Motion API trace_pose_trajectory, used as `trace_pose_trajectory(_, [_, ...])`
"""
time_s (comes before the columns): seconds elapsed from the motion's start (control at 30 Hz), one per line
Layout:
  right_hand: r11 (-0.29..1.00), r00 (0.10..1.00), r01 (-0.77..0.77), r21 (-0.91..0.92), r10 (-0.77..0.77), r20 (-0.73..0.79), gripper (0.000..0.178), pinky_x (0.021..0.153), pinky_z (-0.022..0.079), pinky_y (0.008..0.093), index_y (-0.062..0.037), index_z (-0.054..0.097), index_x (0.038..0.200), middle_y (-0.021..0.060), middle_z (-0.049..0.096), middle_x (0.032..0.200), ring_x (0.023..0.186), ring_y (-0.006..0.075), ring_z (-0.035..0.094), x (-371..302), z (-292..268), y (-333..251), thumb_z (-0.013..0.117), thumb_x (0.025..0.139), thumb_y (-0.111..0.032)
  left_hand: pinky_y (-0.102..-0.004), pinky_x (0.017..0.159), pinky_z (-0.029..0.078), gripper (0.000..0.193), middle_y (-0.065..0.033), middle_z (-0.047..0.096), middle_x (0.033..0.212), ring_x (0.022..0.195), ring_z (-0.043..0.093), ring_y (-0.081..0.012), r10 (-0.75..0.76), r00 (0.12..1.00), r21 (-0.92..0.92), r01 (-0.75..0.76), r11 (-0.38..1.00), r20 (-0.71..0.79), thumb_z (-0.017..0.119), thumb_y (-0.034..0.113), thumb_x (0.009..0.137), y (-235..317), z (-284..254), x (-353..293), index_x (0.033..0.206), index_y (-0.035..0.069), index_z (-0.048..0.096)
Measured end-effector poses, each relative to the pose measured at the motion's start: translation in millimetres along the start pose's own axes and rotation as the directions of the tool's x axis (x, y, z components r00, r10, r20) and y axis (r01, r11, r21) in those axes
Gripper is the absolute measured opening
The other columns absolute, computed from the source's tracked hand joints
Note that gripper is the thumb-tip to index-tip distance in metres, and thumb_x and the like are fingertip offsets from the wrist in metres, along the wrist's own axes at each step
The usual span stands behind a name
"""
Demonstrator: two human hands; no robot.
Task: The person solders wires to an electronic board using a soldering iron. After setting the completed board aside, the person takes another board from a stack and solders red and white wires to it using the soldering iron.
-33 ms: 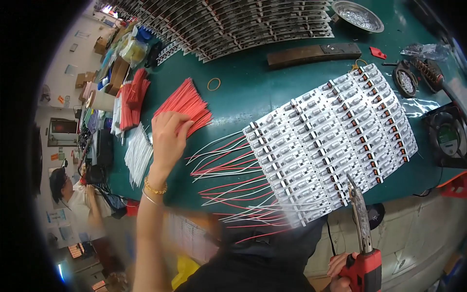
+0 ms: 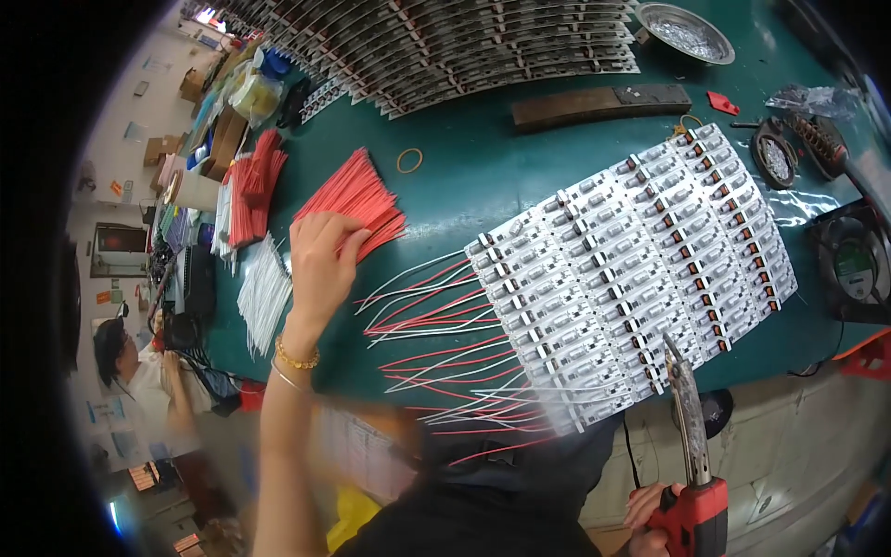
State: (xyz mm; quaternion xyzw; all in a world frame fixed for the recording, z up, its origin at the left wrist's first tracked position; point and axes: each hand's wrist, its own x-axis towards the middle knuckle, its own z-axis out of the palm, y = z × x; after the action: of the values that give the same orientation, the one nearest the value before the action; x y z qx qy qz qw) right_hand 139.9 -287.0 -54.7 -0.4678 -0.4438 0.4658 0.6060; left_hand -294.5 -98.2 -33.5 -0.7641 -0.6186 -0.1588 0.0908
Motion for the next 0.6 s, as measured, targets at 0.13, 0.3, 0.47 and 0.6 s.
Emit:
trace_pose_trajectory(0.13, [1.0, 1.0, -0.004, -0.023, 0.004, -0.003, 0.073, 0.049, 0.043, 0.0275, 0.005, 0.038, 0.134, 0.0007, 0.046, 0.053, 0.044, 0.013, 0.045, 1.6, 4.2, 0.4, 0.058, 0.094, -0.053, -0.0405, 0.084, 0.042, 0.022, -0.01, 0.064, 0.092, 0.089, 0.058, -0.0293, -0.027, 0.997, -0.01, 0.026, 1.0, -0.078, 0.075, 0.013, 0.079, -0.5, -9.2, 0.5, 0.099, 0.006, 0.067])
trace_pose_trajectory(0.3, [0.999, 0.997, 0.021, -0.039, -0.024, -0.071, 0.075, 0.049, 0.042, 0.0265, 0.0061, 0.036, 0.134, 0.0003, 0.045, 0.053, 0.044, 0.0124, 0.045, 0.1, 1.9, 3.5, 0.056, 0.094, -0.054, -0.0427, 0.082, 0.043, 0.02, -0.0121, 0.064, 0.093, 0.089, 0.059, -0.0325, -0.321, 0.941, 0.209, 0.337, 0.918, -0.105, 0.073, 0.011, 0.08, -67.2, -51.5, -66.8, 0.099, 0.005, 0.067])
trace_pose_trajectory(0.47, [0.995, 0.997, 0.062, -0.074, -0.066, -0.05, 0.074, 0.05, 0.041, 0.026, 0.0065, 0.035, 0.136, 0.0, 0.045, 0.054, 0.045, 0.0114, 0.045, 7.7, -1.7, 5.9, 0.053, 0.096, -0.053, -0.0411, 0.08, 0.044, 0.017, -0.0128, 0.064, 0.091, 0.084, 0.059, -0.0322, -0.396, 0.918, 0.188, 0.387, 0.903, 0.013, 0.07, 0.009, 0.082, -102.9, -53.6, -106.3, 0.098, 0.004, 0.068])
trace_pose_trajectory(0.6, [0.997, 0.998, 0.067, -0.045, -0.068, -0.008, 0.074, 0.051, 0.041, 0.0265, 0.0067, 0.034, 0.138, 0.0001, 0.046, 0.054, 0.046, 0.0114, 0.045, 8.5, -10.5, 10.3, 0.052, 0.097, -0.052, -0.0393, 0.079, 0.045, 0.014, -0.0116, 0.065, 0.083, 0.08, 0.062, -0.0304, -0.333, 0.942, 0.274, 0.331, 0.903, -0.041, 0.07, 0.012, 0.085, -91.0, -53.3, -103.3, 0.095, 0.002, 0.068])
